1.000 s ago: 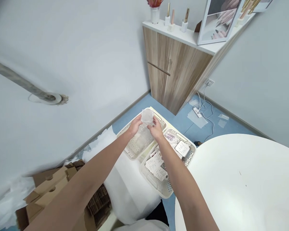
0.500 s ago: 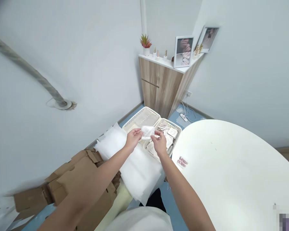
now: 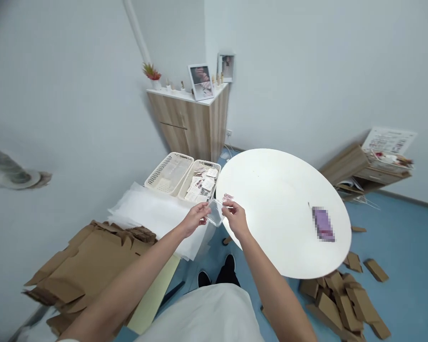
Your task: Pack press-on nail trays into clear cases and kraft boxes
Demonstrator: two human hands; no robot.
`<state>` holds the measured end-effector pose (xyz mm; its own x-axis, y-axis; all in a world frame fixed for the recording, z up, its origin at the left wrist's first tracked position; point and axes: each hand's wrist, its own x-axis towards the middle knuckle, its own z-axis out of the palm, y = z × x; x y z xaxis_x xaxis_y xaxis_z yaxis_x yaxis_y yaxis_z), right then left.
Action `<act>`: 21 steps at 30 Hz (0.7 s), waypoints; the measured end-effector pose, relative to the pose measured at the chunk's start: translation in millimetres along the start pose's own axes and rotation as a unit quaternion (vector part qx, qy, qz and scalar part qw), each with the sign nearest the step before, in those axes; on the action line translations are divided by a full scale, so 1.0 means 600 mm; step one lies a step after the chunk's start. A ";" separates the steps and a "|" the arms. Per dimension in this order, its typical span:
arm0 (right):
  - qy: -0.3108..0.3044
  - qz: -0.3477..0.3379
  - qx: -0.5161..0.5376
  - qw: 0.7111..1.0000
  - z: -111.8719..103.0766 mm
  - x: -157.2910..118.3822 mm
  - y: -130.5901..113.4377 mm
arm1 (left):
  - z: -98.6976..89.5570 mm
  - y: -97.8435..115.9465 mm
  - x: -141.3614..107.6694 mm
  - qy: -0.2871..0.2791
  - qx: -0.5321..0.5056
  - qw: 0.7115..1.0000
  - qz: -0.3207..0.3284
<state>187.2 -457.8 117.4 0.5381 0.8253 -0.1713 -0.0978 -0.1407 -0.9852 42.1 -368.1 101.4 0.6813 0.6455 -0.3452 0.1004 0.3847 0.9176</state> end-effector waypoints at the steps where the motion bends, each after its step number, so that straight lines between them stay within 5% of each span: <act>1: 0.006 0.000 0.001 1.000 -0.019 -0.009 0.002 | 0.017 -0.003 0.001 -0.020 0.021 1.000 0.000; 9: 0.098 0.018 0.075 0.992 -0.173 -0.060 0.021 | 0.156 -0.047 0.017 -0.160 0.144 0.976 0.024; 17: -0.026 0.082 0.078 0.993 -0.333 -0.083 0.029 | 0.282 -0.080 0.059 -0.180 0.185 0.966 0.026; 21: -0.019 0.088 0.079 0.993 -0.387 -0.072 0.049 | 0.329 -0.099 0.081 -0.164 0.190 0.968 0.021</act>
<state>355.6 -625.0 94.5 0.4703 0.8156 -0.3372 -0.3185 -0.1994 -0.9267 212.3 -489.6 68.9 0.8783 0.3865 -0.2815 0.2841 0.0515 0.9574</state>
